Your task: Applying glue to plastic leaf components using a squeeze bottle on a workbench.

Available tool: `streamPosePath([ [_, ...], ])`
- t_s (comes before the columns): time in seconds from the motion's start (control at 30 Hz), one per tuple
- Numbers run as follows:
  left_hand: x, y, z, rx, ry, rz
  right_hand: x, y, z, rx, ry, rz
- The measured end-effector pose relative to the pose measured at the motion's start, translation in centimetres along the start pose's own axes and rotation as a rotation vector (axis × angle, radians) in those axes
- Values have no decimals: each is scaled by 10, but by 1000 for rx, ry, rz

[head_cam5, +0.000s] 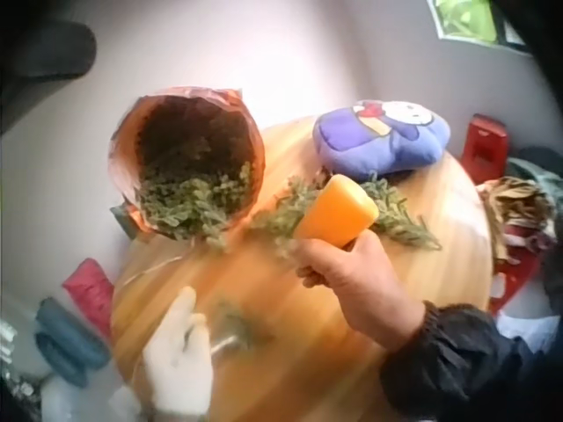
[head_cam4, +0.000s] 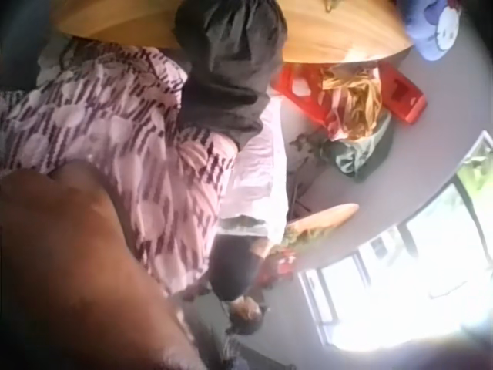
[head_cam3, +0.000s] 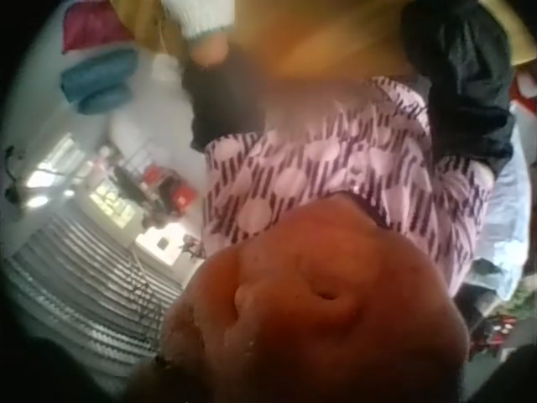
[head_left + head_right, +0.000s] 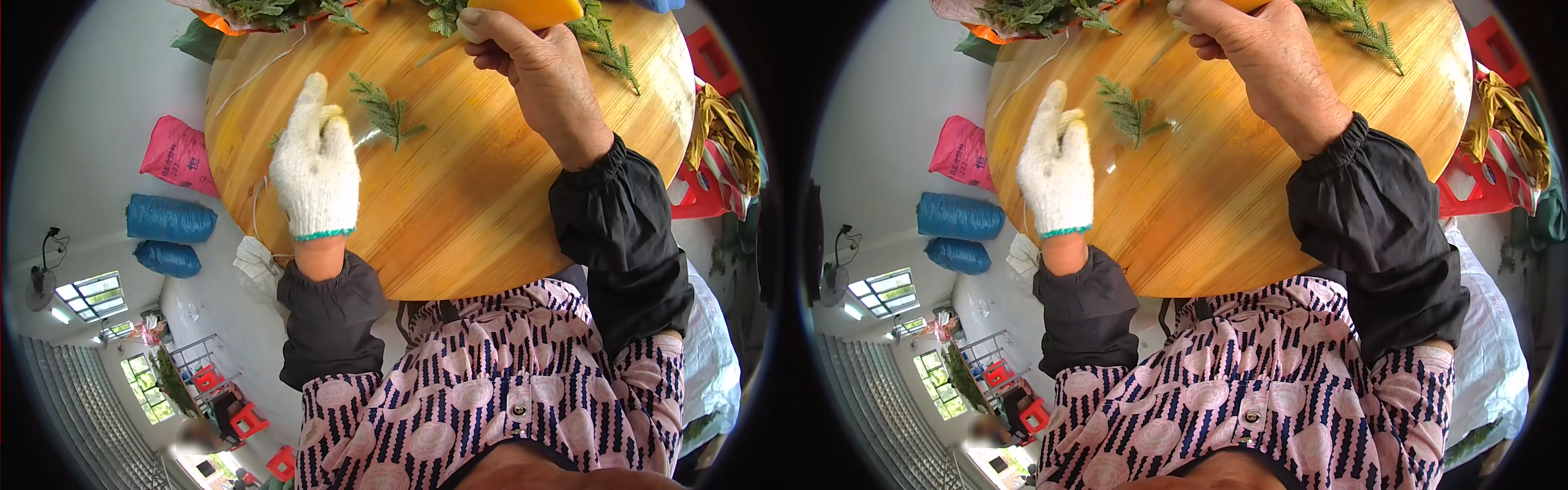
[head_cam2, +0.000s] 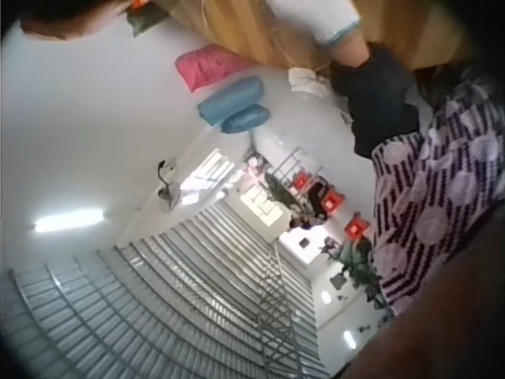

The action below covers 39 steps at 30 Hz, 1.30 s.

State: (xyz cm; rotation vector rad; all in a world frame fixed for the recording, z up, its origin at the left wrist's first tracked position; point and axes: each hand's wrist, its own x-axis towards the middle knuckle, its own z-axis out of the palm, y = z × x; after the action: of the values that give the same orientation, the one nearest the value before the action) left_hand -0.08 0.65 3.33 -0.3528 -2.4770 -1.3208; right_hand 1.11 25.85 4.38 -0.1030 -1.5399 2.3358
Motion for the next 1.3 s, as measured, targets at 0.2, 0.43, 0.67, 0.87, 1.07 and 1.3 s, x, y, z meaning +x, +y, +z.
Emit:
streamPosePath([
  [0.2, 15, -26, 34, 86, -164, 235, -2, -3, 2, 16, 34, 9],
  [0.43, 19, -37, 45, 251, -167, 242, -2, 6, 4, -18, -57, -111],
  [0.67, 10, -38, 43, 336, -128, 306, -9, 18, 4, -211, -153, -208],
  [0.87, 4, -39, 37, 443, -74, 300, -13, 21, 4, -84, -150, -135],
  [1.07, 1, -39, 32, 509, -104, 227, -14, 19, 7, -157, -173, -167],
  [1.3, 1, -47, 34, 405, -116, 195, -22, 15, 13, -258, -157, -163],
])
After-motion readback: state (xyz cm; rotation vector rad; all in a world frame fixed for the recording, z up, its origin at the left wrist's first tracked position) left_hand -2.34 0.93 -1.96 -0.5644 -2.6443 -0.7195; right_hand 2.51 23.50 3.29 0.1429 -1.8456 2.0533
